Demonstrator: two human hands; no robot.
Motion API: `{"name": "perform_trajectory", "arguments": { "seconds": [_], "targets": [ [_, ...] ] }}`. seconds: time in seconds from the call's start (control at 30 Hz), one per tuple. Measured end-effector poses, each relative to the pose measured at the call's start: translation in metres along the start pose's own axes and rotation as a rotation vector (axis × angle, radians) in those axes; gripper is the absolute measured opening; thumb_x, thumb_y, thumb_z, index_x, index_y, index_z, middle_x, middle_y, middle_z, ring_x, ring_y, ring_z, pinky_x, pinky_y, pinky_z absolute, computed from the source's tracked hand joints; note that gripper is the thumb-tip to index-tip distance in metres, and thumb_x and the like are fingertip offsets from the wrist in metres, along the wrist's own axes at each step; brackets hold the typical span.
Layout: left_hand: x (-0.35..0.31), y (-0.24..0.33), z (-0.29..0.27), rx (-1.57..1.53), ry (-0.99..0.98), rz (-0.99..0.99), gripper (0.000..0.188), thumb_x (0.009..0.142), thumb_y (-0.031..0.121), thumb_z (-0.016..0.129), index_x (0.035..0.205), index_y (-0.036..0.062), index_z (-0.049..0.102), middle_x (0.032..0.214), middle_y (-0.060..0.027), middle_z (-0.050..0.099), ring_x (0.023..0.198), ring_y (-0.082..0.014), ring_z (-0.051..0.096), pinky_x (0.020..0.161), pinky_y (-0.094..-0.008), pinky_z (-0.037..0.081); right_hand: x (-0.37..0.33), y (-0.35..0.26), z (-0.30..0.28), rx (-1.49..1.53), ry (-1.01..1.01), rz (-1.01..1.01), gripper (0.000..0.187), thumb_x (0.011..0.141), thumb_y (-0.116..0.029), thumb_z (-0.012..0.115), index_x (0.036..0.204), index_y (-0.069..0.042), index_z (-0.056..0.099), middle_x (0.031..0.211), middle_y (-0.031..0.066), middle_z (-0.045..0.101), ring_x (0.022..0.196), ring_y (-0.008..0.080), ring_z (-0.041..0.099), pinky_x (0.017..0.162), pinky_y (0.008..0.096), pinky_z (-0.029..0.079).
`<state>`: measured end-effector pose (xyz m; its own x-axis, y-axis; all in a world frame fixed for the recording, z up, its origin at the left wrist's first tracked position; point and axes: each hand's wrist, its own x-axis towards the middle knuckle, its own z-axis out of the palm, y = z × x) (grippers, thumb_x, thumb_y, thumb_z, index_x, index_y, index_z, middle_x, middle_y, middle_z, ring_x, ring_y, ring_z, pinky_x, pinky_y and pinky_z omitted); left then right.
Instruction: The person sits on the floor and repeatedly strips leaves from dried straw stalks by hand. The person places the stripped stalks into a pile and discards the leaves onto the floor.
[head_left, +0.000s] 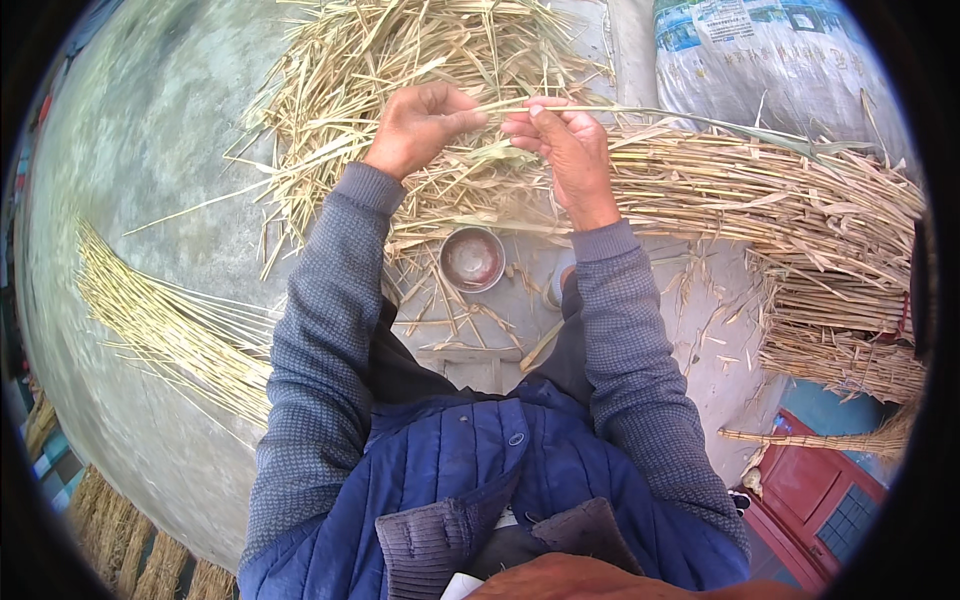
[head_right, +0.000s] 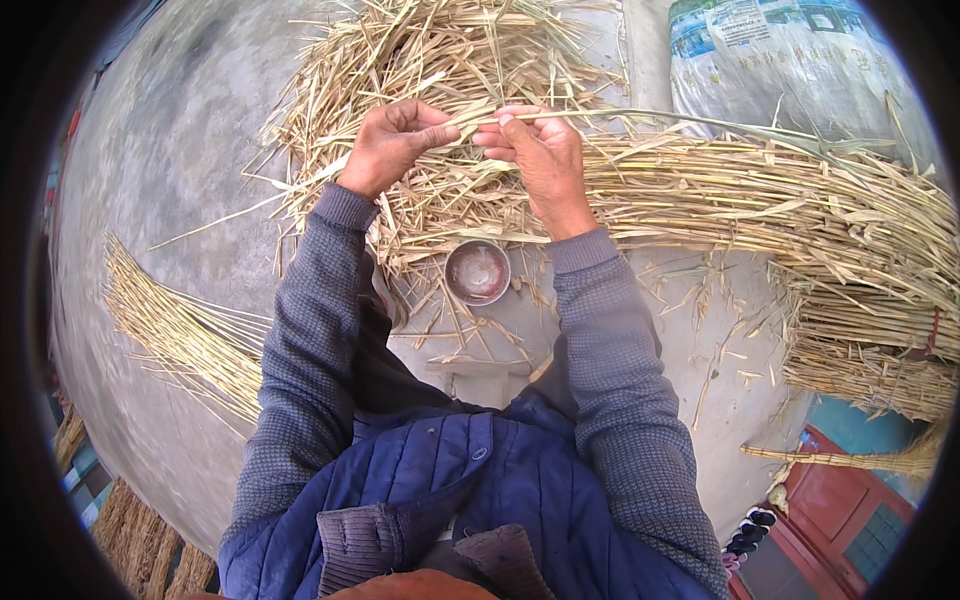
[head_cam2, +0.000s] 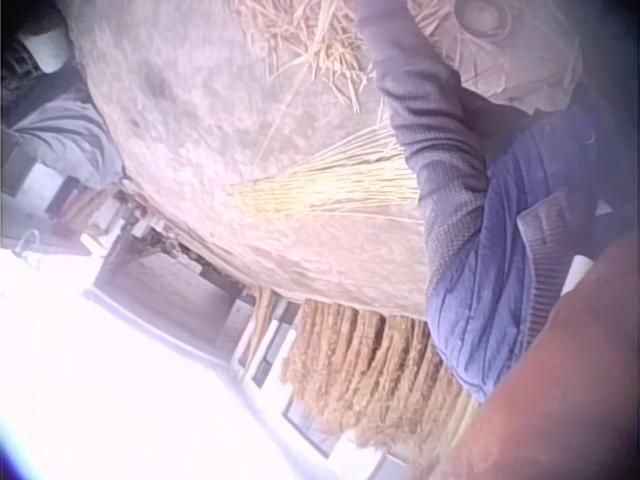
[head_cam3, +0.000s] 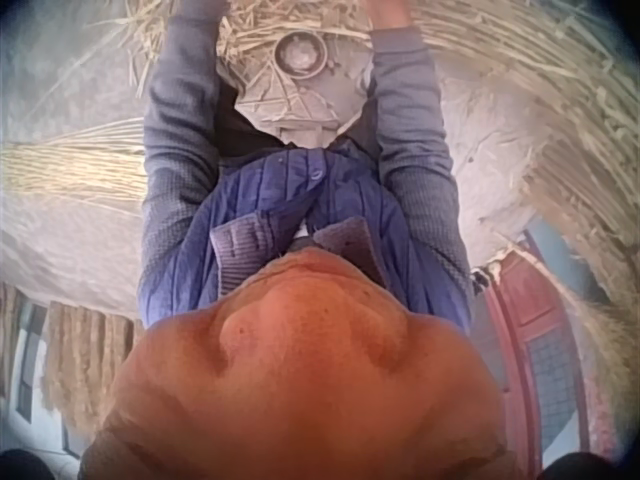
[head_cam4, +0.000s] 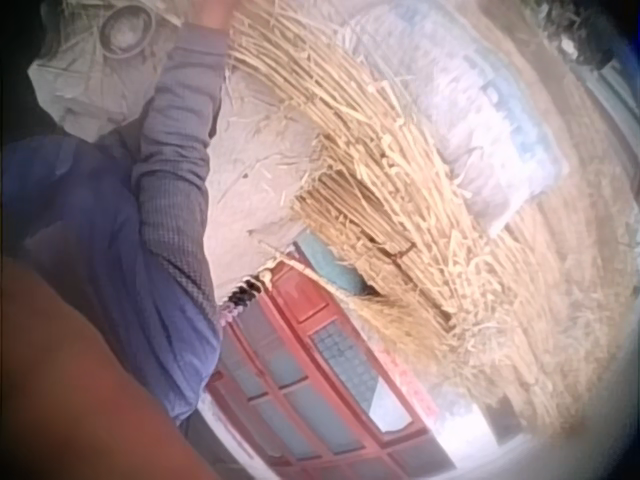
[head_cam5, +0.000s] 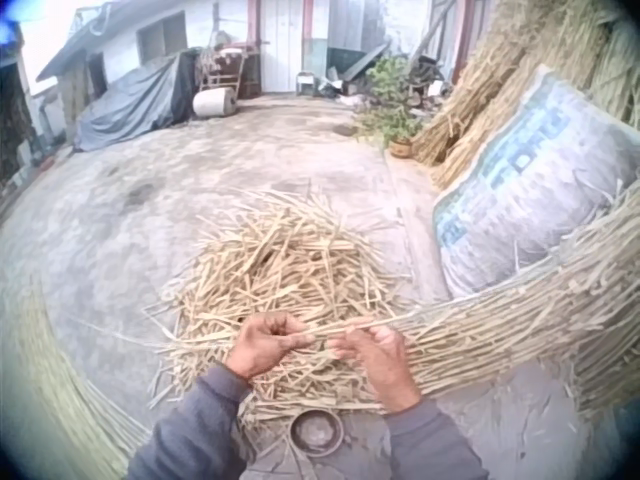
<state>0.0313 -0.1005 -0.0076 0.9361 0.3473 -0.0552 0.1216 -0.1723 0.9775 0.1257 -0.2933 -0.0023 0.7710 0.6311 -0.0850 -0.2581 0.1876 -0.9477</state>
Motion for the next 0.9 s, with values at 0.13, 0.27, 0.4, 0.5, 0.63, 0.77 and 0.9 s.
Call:
{"name": "perform_trajectory", "arguments": {
  "seconds": [0.13,0.27,0.4,0.5,0.63,0.77,0.9],
  "targets": [
    [0.003,-0.003,-0.025,-0.258,0.155,-0.018,0.018,0.085,0.018,0.081,0.091,0.0031,0.072,0.086,-0.0068,0.075,0.078,-0.011,0.068,0.073,-0.0259,0.054,0.001,0.002,-0.004,-0.047,0.047,0.032,0.019,0.1,-0.012,0.058,0.11,0.004,0.058,0.103,0.0177,0.07,0.092,0.0239,0.073,0.078,0.0289,0.061],
    [0.003,-0.004,-0.056,0.542,0.503,0.157,0.032,0.083,0.027,0.08,0.102,0.0037,0.071,0.088,-0.0082,0.074,0.087,-0.0199,0.067,0.083,-0.0334,0.051,0.002,-0.002,-0.014,-0.07,0.109,0.013,0.019,0.1,-0.012,0.059,0.109,0.004,0.058,0.102,0.0185,0.07,0.089,0.0227,0.073,0.075,0.028,0.061],
    [0.0,-0.004,-0.025,0.737,0.283,0.521,0.034,0.084,0.033,0.076,0.105,0.0063,0.071,0.106,-0.0117,0.072,0.105,-0.0305,0.062,0.088,-0.0426,0.046,0.005,0.0,-0.009,-0.008,0.092,-0.024,0.02,0.1,-0.013,0.061,0.109,0.005,0.058,0.098,0.0195,0.071,0.086,0.0228,0.074,0.071,0.0274,0.06],
    [0.001,0.001,0.006,0.519,0.08,0.512,0.022,0.086,0.023,0.076,0.099,0.0051,0.073,0.092,-0.0095,0.073,0.089,-0.0245,0.069,0.079,-0.0362,0.053,0.007,0.0,-0.008,0.01,0.103,-0.031,0.021,0.099,-0.014,0.062,0.109,0.005,0.058,0.098,0.0192,0.071,0.086,0.023,0.074,0.071,0.0271,0.06],
    [0.005,0.014,0.005,0.489,0.025,0.38,0.013,0.087,0.017,0.074,0.09,0.0043,0.073,0.08,-0.008,0.072,0.076,-0.0235,0.069,0.07,-0.0367,0.053,0.008,-0.01,-0.023,0.049,0.168,-0.047,0.022,0.098,-0.013,0.065,0.108,0.004,0.058,0.097,0.019,0.071,0.086,0.023,0.073,0.073,0.0281,0.061],
    [0.003,0.034,-0.008,0.797,0.155,0.696,0.008,0.081,0.01,0.074,0.08,0.0092,0.066,0.074,-0.004,0.069,0.068,-0.0231,0.063,0.067,-0.0336,0.045,0.009,-0.026,-0.045,0.184,0.207,-0.066,0.021,0.096,-0.012,0.068,0.108,0.004,0.059,0.096,0.0188,0.071,0.086,0.0238,0.073,0.075,0.0311,0.061],
    [-0.004,0.057,-0.012,0.97,0.242,0.904,0.008,0.079,0.01,0.068,0.081,0.0131,0.061,0.068,-0.0014,0.061,0.066,-0.0195,0.059,0.064,-0.0341,0.04,0.006,-0.034,-0.056,0.315,0.139,-0.114,0.02,0.094,-0.011,0.069,0.107,0.002,0.061,0.097,0.0197,0.072,0.086,0.0246,0.073,0.075,0.0335,0.062]
  ]
}}
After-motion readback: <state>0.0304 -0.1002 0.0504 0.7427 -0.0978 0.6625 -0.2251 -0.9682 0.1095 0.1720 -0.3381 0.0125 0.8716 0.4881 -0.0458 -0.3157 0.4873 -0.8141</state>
